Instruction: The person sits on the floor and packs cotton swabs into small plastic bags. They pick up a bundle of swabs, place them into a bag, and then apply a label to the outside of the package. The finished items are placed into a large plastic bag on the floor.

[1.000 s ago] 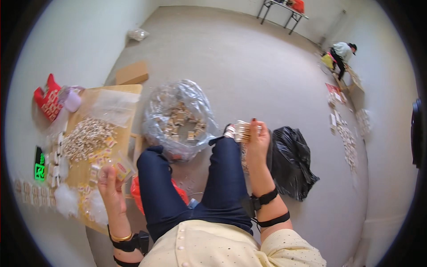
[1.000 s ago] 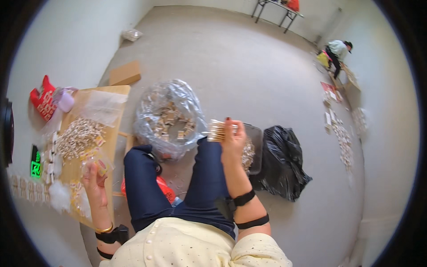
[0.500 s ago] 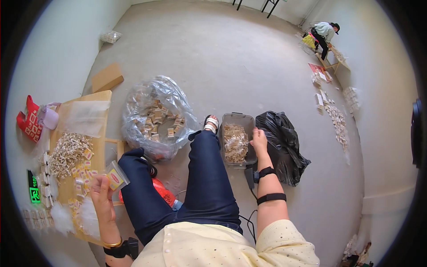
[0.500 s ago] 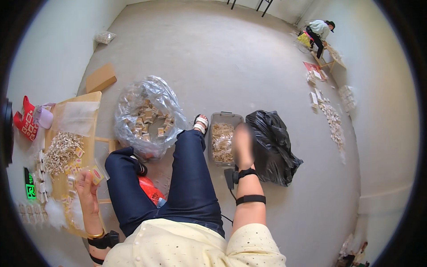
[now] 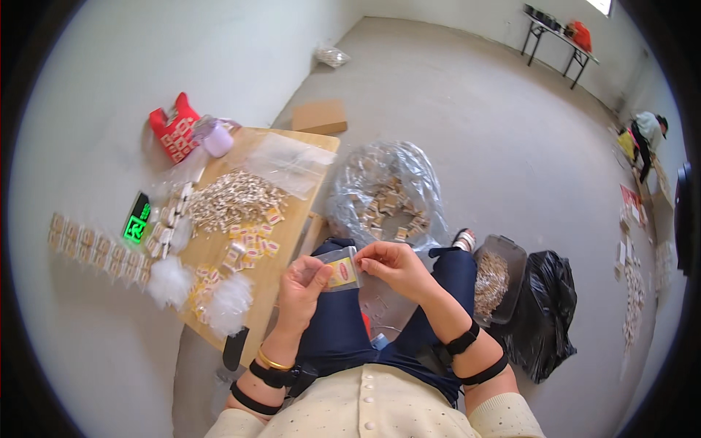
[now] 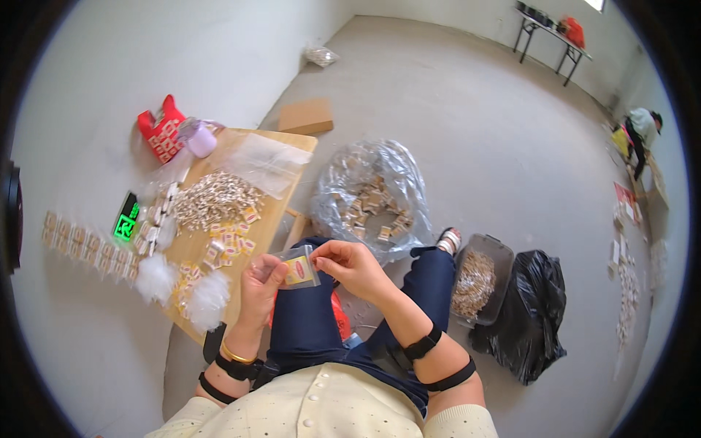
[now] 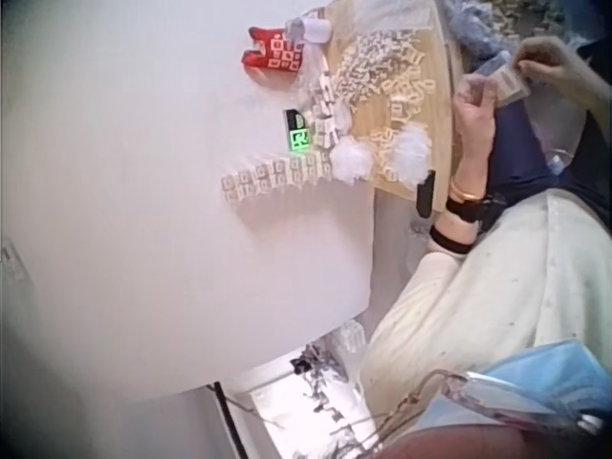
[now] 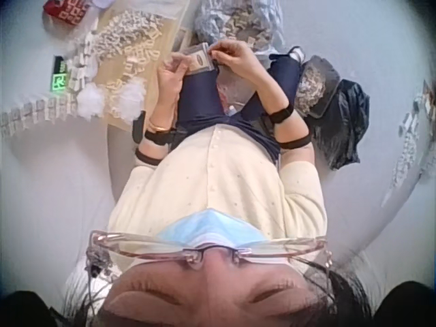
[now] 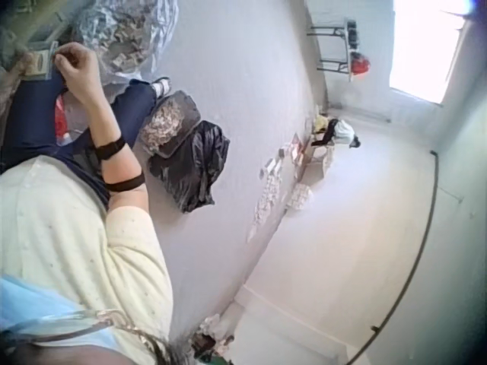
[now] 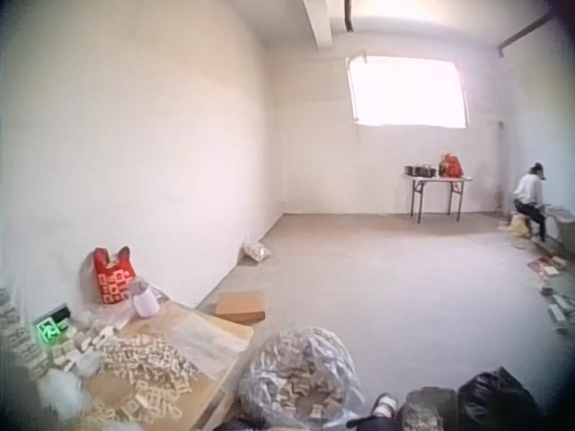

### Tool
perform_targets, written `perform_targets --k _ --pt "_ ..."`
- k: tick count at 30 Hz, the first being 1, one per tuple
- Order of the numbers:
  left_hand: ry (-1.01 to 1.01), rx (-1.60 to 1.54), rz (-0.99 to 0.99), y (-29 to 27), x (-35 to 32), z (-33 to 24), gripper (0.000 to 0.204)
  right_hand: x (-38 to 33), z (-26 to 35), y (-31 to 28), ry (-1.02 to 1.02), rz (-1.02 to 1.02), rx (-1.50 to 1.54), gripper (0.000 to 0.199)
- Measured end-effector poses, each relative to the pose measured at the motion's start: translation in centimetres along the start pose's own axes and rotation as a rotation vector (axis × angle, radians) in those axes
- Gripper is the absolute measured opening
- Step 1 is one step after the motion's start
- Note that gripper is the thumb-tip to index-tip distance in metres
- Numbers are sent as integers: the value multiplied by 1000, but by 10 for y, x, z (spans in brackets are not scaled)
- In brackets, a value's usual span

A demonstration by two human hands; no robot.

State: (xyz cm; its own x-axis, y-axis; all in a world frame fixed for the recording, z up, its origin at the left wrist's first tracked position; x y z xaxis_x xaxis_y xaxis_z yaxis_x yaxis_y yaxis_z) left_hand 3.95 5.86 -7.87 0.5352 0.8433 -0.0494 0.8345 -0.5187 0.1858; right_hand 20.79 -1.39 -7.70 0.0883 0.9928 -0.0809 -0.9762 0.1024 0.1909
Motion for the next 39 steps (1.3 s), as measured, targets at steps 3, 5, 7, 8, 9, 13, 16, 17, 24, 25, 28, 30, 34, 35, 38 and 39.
perform_targets --k 3,5,7,8,9,13,16,17,24,25,28,30,34,35,38,39 --pt "77 36 -30 -14 -6 -9 13 9 -12 19 33 37 -18 17" --pt "116 80 -47 -23 -8 -7 13 15 -20 27 36 33 -109 18" --pt "136 102 -59 -31 -12 -13 13 22 -25 37 35 15 -137 17" --pt "130 139 -49 -41 -14 -12 12 26 -30 43 46 9 -137 16" --pt "107 92 -72 -53 -15 -6 12 30 -33 45 59 -6 -145 16" --pt "46 -67 -207 -102 -29 1 12 50 -40 71 -24 8 -303 14" --pt "20 -78 -362 -150 -45 14 13 69 -56 93 72 73 -320 15" --pt "10 -66 -418 -171 -52 21 13 79 -63 98 62 68 -332 15" --pt "-89 -175 -958 -305 -117 64 21 187 -135 139 38 11 -611 22" --pt "-99 -180 -960 -312 -120 65 24 202 -140 146 42 -4 -673 25" --pt "-190 -119 -969 -331 -128 72 35 222 -156 156 -22 -60 -892 35" --pt "-332 26 -986 -343 -144 81 45 225 -157 170 28 -25 -926 45" --pt "-156 1277 -887 -312 -144 9 65 235 -149 193 -220 45 -952 39" --pt "-56 1360 -791 -299 -131 2 70 242 -151 198 -242 56 -967 39" --pt "-55 1529 -547 -278 -97 35 81 262 -162 222 -244 99 -981 39" --pt "-97 1574 -461 -279 -84 54 85 269 -166 229 -231 100 -979 39"
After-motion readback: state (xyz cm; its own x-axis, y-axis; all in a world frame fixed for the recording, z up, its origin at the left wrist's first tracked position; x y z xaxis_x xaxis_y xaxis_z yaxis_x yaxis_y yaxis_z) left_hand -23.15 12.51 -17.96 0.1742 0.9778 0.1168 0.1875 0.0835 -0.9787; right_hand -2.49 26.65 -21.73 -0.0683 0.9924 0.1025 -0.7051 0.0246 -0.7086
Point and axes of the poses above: each hand's wrist, its own x-axis towards the middle knuckle, its own y-axis out of the palm, z = x × y, the point moved 7 cm from there along x, towards the middle knuckle
